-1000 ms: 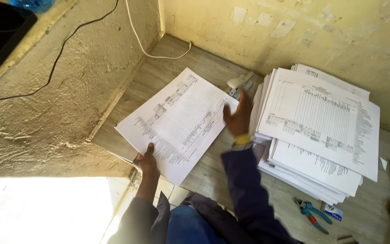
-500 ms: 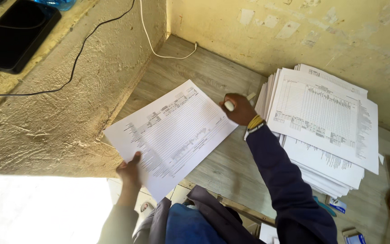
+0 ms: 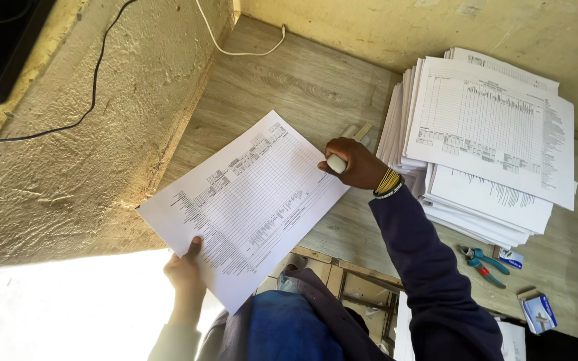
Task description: The person aligns sheets of paper from a stack and staples them together using a manual stapler on a table.
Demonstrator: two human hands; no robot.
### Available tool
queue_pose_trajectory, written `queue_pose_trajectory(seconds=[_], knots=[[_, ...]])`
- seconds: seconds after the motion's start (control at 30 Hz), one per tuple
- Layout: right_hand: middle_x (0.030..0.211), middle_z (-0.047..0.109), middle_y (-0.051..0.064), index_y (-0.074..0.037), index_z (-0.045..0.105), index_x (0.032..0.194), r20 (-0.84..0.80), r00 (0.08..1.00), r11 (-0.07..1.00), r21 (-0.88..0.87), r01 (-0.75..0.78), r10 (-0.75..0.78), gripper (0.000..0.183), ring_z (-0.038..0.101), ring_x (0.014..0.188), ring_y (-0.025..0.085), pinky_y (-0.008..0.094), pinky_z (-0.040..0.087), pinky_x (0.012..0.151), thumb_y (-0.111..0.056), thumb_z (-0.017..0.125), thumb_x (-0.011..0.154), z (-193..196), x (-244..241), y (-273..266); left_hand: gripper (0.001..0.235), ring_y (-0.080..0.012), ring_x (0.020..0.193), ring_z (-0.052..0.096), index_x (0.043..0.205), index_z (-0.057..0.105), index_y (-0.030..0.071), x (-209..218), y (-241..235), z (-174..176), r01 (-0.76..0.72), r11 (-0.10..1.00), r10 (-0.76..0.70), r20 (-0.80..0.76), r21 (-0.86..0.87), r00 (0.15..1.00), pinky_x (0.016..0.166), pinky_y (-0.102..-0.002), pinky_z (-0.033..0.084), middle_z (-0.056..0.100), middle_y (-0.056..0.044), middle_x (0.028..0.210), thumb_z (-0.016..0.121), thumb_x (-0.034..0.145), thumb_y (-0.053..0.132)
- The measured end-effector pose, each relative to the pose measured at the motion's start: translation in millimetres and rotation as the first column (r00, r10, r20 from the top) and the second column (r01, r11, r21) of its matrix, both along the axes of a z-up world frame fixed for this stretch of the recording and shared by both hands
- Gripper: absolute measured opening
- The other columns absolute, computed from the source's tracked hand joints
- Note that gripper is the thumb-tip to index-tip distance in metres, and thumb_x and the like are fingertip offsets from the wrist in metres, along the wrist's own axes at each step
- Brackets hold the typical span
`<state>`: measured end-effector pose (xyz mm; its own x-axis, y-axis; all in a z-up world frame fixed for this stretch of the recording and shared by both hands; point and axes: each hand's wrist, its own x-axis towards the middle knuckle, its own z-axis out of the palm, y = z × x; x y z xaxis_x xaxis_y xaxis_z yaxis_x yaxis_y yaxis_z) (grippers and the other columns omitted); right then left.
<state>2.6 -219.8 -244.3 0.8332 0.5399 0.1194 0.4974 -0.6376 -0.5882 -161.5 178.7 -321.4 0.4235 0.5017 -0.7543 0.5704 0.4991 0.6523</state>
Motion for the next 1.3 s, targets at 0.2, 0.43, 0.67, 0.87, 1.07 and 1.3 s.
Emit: queue_pose_trajectory(seconds=[0.2,0.43,0.67,0.87,1.07,1.3], knots=[[0.091,0.065,0.002,-0.013,0.063,0.096,-0.014,1.000,1.000,0.010,0.003,-0.003,0.025,0.061,0.081,0.019,0.036,0.050,0.073,-0.028,0.083,0.099,-6.1,0.4,-6.8,0.033,-0.0281,0.093,0.073,0.117,0.078,0.004,-6.2,-10.1,4.5,-0.033,0.999,0.033,0.031,-0.017,0.999,0.084,-0.041,0.064,0.078,-0.007,0.106,0.085,0.088,0.018],[0.139,0.056,0.026,-0.001,0.053,0.142,-0.019,0.923,0.885,0.276,0.375,-0.385,0.062,0.054,0.133,0.048,0.066,0.045,0.110,-0.038,0.079,0.101,-37.3,-53.8,-46.2,0.042,-0.0333,0.077,0.079,0.118,0.075,-0.003,-11.7,-4.7,-23.7,0.115,0.987,-0.123,0.069,0.115,0.990,0.072,-0.045,0.068,0.076,-0.020,0.090,0.088,0.097,0.031],[0.085,0.075,0.024,-0.003,0.066,0.100,-0.772,0.371,0.334,0.217,0.917,-0.517,0.051,0.077,0.062,0.031,0.039,0.064,0.045,-0.054,0.072,0.104,-129.1,-75.0,-19.4,0.037,-0.0317,0.076,0.079,0.115,0.075,-0.002,-14.8,-5.5,-29.0,0.088,0.990,-0.096,0.069,0.112,0.993,0.070,-0.043,0.067,0.077,-0.020,0.090,0.086,0.097,0.029],[0.077,0.075,0.023,-0.006,0.060,0.079,-0.788,0.373,0.279,0.264,0.923,-0.489,0.042,0.076,0.055,0.031,0.039,0.062,0.038,-0.036,0.076,0.103,-137.3,-68.6,-14.7,0.038,-0.0308,0.076,0.079,0.115,0.075,-0.001,-13.7,-5.1,-32.1,0.085,0.988,-0.095,0.079,0.128,0.992,0.072,-0.042,0.067,0.077,-0.019,0.090,0.088,0.096,0.029],[0.076,0.075,0.018,-0.008,0.060,0.082,-0.806,0.330,0.299,0.200,0.933,-0.492,0.037,0.077,0.056,0.028,0.037,0.062,0.039,-0.036,0.074,0.102,-127.0,-67.7,-11.6,0.035,-0.0306,0.076,0.079,0.114,0.076,0.001,-15.7,-4.5,-34.8,0.088,0.985,-0.102,0.096,0.145,0.990,0.072,-0.042,0.067,0.078,-0.018,0.091,0.087,0.097,0.029],[0.077,0.074,0.014,-0.009,0.064,0.086,-0.814,0.327,0.302,0.196,0.933,-0.480,0.034,0.077,0.058,0.028,0.038,0.065,0.045,-0.037,0.077,0.100,-119.5,-70.2,-11.1,0.034,-0.0313,0.075,0.079,0.113,0.076,-0.001,-14.7,-8.6,-25.3,0.084,0.985,-0.100,0.106,0.151,0.989,0.070,-0.043,0.067,0.078,-0.020,0.090,0.086,0.098,0.027]])
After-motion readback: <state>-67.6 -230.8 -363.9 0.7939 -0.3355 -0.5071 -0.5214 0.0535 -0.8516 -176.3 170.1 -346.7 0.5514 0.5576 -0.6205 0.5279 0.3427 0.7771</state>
